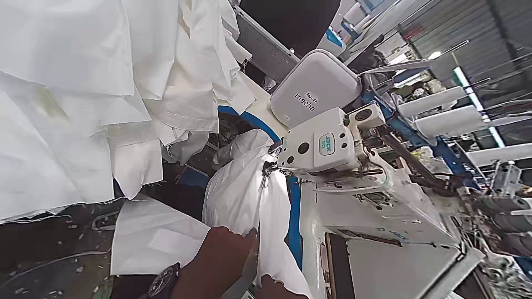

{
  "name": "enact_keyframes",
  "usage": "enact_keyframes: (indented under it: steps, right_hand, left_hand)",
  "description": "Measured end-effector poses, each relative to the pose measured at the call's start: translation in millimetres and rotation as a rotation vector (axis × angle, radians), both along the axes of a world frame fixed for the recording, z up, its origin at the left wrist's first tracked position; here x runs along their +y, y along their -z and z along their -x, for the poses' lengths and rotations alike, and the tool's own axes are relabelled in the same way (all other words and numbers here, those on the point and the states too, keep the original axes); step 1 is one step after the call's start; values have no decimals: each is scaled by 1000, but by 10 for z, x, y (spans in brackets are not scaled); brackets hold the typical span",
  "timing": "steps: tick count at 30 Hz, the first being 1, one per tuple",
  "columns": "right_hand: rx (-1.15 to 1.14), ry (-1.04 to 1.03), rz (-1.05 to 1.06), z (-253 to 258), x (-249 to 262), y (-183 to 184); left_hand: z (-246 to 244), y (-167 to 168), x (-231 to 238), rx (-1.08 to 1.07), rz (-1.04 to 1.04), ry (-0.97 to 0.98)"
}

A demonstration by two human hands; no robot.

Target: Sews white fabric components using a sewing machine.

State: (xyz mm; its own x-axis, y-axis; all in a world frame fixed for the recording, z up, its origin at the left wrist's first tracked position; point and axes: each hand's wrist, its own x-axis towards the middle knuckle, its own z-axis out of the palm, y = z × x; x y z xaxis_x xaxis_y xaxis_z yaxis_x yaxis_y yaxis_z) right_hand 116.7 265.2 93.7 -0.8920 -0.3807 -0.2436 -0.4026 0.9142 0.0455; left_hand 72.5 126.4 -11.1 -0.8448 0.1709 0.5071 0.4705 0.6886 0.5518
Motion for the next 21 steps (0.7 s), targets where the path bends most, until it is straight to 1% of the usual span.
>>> enact_keyframes:
  steps: [3,5,7,9,11,13,16,18,21]
  right_hand:
    - [88,-82,60,43,42,7]
    - [130,-71,31,41,16,46]
    - [142,-22,-26,46,-12,47]
    - [173,-38,-12,60,-9,-17]
    - [123,-70,34,66,-19,-32]
    - [91,-87,21,95,-43,12]
    - [120,-117,3,161,-95,-1]
    - [179,-160,7,241,-106,14]
    - [258,-232,90,438,-27,102]
  left_hand:
    - [54,20,18,26,-24,-4]
    - [48,-41,-1,-74,-47,59]
    - [62,-100,-27,-239,-113,131]
    - [71,-62,-5,-240,-178,127]
    - [73,-53,-18,-245,-210,139]
    - [97,-78,-62,-310,-234,183]
    - [148,-66,-97,-355,-280,248]
    - [221,-64,-134,-397,-338,299]
    - [380,13,-128,-393,-452,339]
